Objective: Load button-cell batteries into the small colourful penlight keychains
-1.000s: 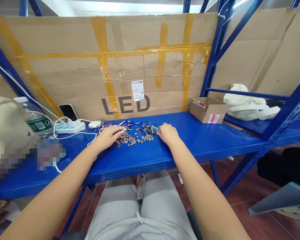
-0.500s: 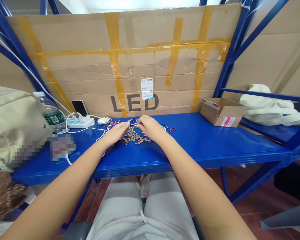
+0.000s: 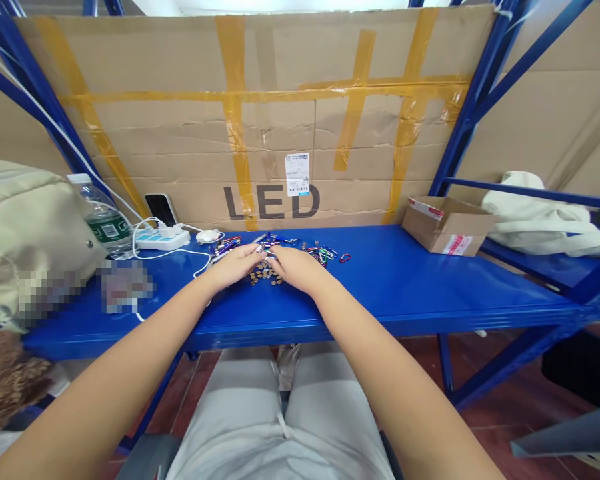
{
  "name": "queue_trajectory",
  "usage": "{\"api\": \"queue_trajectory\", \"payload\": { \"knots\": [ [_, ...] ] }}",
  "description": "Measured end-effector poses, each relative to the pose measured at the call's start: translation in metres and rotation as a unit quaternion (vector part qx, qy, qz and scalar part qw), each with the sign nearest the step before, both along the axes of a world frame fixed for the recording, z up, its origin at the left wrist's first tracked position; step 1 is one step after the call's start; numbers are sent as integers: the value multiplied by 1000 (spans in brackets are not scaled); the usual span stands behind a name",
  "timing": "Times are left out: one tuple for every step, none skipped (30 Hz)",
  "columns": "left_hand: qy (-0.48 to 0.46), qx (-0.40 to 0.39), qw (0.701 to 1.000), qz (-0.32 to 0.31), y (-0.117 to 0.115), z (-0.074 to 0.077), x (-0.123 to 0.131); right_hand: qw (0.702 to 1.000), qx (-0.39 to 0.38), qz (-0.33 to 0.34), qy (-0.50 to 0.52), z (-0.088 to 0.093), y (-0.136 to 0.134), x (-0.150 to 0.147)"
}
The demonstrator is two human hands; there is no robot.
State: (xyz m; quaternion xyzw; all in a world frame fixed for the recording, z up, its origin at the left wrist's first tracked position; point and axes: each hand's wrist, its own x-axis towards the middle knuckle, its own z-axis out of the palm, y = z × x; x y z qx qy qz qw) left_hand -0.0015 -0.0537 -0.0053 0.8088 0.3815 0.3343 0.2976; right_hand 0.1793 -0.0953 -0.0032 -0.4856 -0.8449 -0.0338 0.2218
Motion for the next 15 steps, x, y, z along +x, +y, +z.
{"api": "queue_trajectory", "payload": {
  "knots": [
    [5, -5, 1000, -4, 0, 0, 0, 999, -4, -21, -31, 1, -2, -2],
    [10, -10, 1000, -10, 0, 0, 0, 997, -5, -40, -58, 1, -5, -4],
    [14, -12, 1000, -17, 0, 0, 0, 995, -4, -57, -82, 2, -6, -6],
    [18, -9, 1000, -24, 0, 0, 0, 992, -1, -69, -101, 2, -8, -7],
    [23, -3, 999, -28, 0, 0, 0, 990, 1, -78, -117, 2, -8, -9],
    [28, 6, 999, -30, -1, 0, 0, 988, 3, -85, -128, 2, -9, -10],
    [33, 16, 999, -30, -1, 0, 0, 987, 3, -90, -134, 2, -9, -11],
    [38, 24, 999, -27, -1, 0, 0, 986, 4, -97, -137, 2, -9, -11],
    [42, 27, 998, -24, -2, 1, 0, 985, 4, -103, -137, 2, -8, -12],
    [49, 25, 998, -23, -3, 1, 0, 985, 4, -110, -135, 3, -8, -11],
    [55, 16, 998, -24, -4, 2, -1, 985, 4, -116, -130, 4, -7, -11],
    [60, 3, 998, -26, -5, 3, -1, 985, 4, -121, -121, 4, -7, -10],
    [63, -14, 997, -30, -6, 3, -1, 986, 3, -125, -108, 5, -7, -8],
    [63, -30, 997, -34, -7, 4, -2, 988, 2, -126, -94, 6, -7, -7],
    [58, -43, 997, -40, -8, 4, -2, 989, 1, -123, -81, 6, -7, -6]
  ]
}}
